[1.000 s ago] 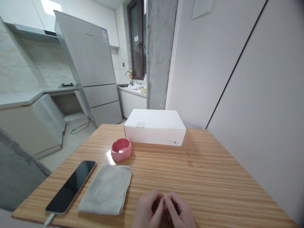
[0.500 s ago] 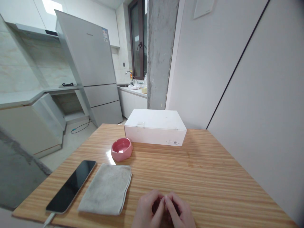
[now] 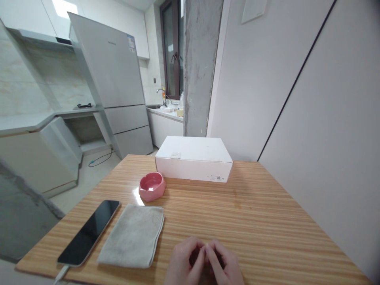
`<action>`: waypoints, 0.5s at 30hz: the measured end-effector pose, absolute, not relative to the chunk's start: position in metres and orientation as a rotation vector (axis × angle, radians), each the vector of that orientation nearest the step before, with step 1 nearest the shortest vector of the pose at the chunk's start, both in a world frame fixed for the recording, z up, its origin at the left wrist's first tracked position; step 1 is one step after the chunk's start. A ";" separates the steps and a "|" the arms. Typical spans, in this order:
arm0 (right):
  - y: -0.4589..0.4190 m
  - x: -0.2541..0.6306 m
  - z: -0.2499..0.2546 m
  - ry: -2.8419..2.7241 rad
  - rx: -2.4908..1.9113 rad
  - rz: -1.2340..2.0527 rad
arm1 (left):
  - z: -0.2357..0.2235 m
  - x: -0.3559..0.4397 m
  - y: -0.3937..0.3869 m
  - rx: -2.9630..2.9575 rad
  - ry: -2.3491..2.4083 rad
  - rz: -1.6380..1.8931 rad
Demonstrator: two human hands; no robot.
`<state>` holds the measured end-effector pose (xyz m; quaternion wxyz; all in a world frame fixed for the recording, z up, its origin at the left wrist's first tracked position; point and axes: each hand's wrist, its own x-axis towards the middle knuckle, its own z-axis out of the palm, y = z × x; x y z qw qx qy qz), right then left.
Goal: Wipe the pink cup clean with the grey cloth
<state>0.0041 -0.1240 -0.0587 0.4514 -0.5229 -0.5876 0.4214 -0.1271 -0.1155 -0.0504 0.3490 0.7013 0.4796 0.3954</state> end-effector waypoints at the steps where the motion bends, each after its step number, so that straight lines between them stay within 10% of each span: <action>1: -0.124 0.005 -0.059 -1.466 -1.290 1.049 | -0.051 -0.126 -0.116 1.814 1.251 1.019; 15: -0.125 0.005 -0.059 -1.395 -1.287 1.155 | 0.008 -0.245 -0.022 1.923 1.935 1.349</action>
